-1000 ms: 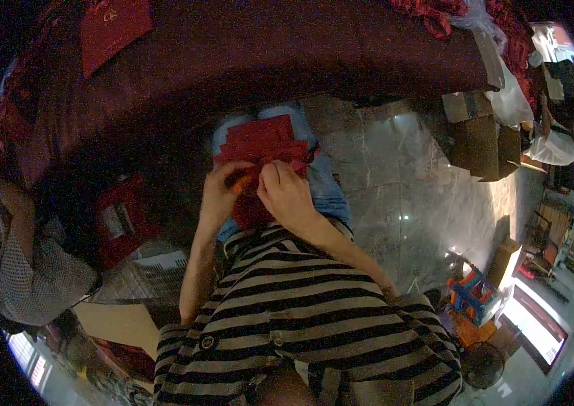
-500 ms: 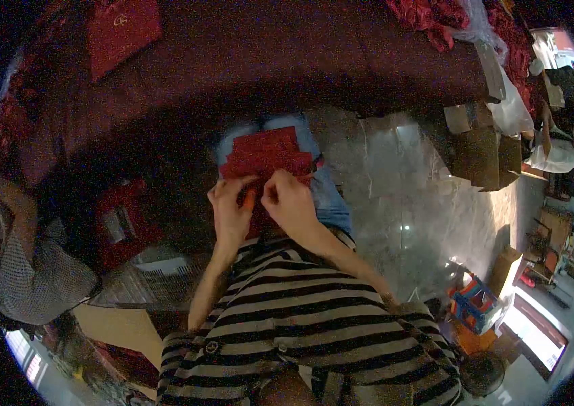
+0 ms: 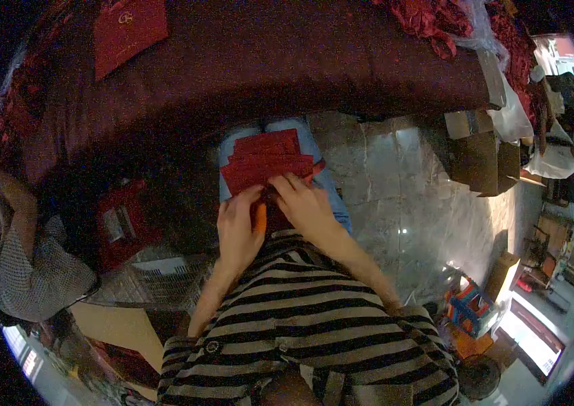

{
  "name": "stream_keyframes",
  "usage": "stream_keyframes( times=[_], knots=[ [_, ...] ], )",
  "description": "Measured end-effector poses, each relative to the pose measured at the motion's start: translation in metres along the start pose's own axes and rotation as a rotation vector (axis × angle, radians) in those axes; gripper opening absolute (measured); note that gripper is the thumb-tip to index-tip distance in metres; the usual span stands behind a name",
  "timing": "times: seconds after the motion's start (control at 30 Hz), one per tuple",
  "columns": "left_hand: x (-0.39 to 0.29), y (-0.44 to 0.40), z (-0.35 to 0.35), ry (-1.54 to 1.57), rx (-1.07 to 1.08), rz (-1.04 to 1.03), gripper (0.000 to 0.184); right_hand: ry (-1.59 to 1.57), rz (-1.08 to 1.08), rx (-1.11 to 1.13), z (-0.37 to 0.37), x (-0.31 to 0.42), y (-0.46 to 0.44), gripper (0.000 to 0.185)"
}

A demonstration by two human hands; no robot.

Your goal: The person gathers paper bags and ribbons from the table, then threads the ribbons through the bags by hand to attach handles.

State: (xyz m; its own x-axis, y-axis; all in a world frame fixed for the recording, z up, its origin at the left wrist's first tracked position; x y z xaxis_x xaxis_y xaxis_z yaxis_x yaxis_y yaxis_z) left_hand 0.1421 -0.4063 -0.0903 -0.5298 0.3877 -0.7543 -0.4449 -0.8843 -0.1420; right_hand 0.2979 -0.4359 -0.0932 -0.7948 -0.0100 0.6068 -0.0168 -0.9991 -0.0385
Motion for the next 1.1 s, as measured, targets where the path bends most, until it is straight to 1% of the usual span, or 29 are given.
stream_keyframes(
  times=[0.07, 0.13, 0.17, 0.2, 0.27, 0.3, 0.33, 0.4, 0.43, 0.5, 0.53, 0.6, 0.63, 0.7, 0.73, 0.8, 0.83, 0.87, 0.9, 0.93, 0.97, 1.0, 1.03, 1.07, 1.1],
  knots=[
    [-0.004, -0.002, 0.011, 0.054, 0.006, 0.015, 0.027, 0.02, 0.028, -0.003, 0.002, 0.001, 0.004, 0.032],
    [-0.004, -0.012, 0.024, 0.083, 0.217, 0.227, 0.024, 0.038, 0.058, -0.007, -0.003, 0.003, 0.009, 0.033],
    [0.005, -0.017, 0.023, 0.052, 0.275, 0.27, 0.023, 0.04, 0.121, -0.095, -0.009, 0.004, 0.014, 0.031],
    [0.012, -0.025, 0.023, 0.05, 0.268, 0.277, 0.023, 0.041, 0.187, -0.181, -0.012, 0.004, 0.017, 0.029],
    [0.025, -0.037, 0.02, 0.179, 0.482, 0.334, 0.022, 0.059, 0.183, -0.188, -0.013, 0.006, 0.019, 0.027],
    [0.03, -0.04, 0.016, 0.271, 0.401, 0.244, 0.023, 0.086, 0.17, -0.203, -0.014, 0.007, 0.019, 0.026],
    [0.036, -0.04, 0.015, 0.268, 0.4, 0.245, 0.023, 0.084, 0.171, -0.204, -0.015, 0.007, 0.019, 0.026],
    [0.037, -0.046, 0.017, 0.385, 0.49, 0.285, 0.022, 0.05, 0.108, -0.232, -0.019, 0.003, 0.019, 0.026],
    [0.031, -0.05, 0.02, 0.383, 0.493, 0.281, 0.022, 0.051, 0.106, -0.236, -0.019, 0.003, 0.019, 0.026],
    [0.02, -0.056, 0.028, 0.296, 0.526, 0.441, 0.02, 0.074, 0.141, -0.259, -0.021, 0.003, 0.019, 0.026],
    [0.021, -0.055, 0.026, 0.294, 0.527, 0.443, 0.02, 0.071, 0.14, -0.258, -0.022, 0.002, 0.02, 0.026],
    [0.024, -0.05, 0.021, 0.345, 0.505, 0.346, 0.017, 0.12, 0.182, -0.292, -0.025, -0.001, 0.02, 0.024],
    [0.025, -0.047, 0.018, 0.345, 0.504, 0.351, 0.017, 0.117, 0.183, -0.288, -0.024, -0.001, 0.02, 0.024],
    [0.029, -0.045, 0.012, 0.351, 0.422, 0.303, 0.013, -0.019, 0.17, -0.271, -0.018, -0.003, 0.015, 0.026],
    [0.031, -0.044, 0.01, 0.35, 0.422, 0.305, 0.013, -0.021, 0.17, -0.27, -0.013, -0.003, 0.013, 0.026],
    [0.035, -0.044, 0.008, 0.396, 0.258, 0.391, 0.014, -0.098, 0.08, -0.072, -0.003, -0.005, 0.008, 0.03],
    [0.043, -0.043, 0.006, 0.624, 0.181, 0.496, 0.016, -0.097, 0.073, -0.021, 0.0, -0.009, 0.009, 0.038],
    [0.048, -0.043, 0.004, 0.852, 0.1, 0.6, 0.018, -0.095, 0.067, -0.025, 0.007, -0.008, 0.009, 0.038],
    [0.045, -0.043, 0.003, 0.872, 0.015, 0.528, 0.012, -0.151, -0.034, 0.139, 0.016, -0.006, 0.007, 0.044],
    [0.041, -0.043, 0.0, 0.873, 0.017, 0.526, 0.012, -0.207, -0.133, 0.302, 0.023, -0.007, 0.006, 0.05],
    [0.038, -0.043, -0.001, 0.672, -0.031, 0.481, 0.011, -0.205, -0.132, 0.3, 0.027, -0.011, 0.007, 0.05],
    [0.036, -0.044, -0.002, 0.471, -0.078, 0.435, 0.011, -0.498, -0.112, 0.352, 0.032, -0.015, 0.007, 0.055],
    [0.038, -0.043, -0.006, 0.473, -0.078, 0.435, 0.011, -0.793, -0.093, 0.4, 0.04, -0.021, 0.008, 0.061],
    [0.042, -0.04, -0.012, 0.501, -0.087, 0.419, 0.013, -0.636, -0.036, 0.531, 0.056, -0.028, 0.007, 0.062],
    [0.044, -0.039, -0.015, 0.53, -0.098, 0.404, 0.014, -0.634, -0.039, 0.532, 0.066, -0.038, 0.007, 0.062]
  ],
)
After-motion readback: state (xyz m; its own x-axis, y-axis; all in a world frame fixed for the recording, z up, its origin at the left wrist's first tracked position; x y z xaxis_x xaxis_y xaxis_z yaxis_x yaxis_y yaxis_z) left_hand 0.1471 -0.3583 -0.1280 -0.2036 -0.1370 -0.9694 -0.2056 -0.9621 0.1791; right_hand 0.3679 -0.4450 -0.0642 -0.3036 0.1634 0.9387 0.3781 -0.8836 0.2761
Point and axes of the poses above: each hand's wrist, its own y-axis away from the middle knuckle, its own z-axis out of the back of the hand, x = y × z, the point moved 1 cm from there along -y, towards the middle knuckle, and after that the axes turned 3 degrees about -x, right-handed, at the moved point
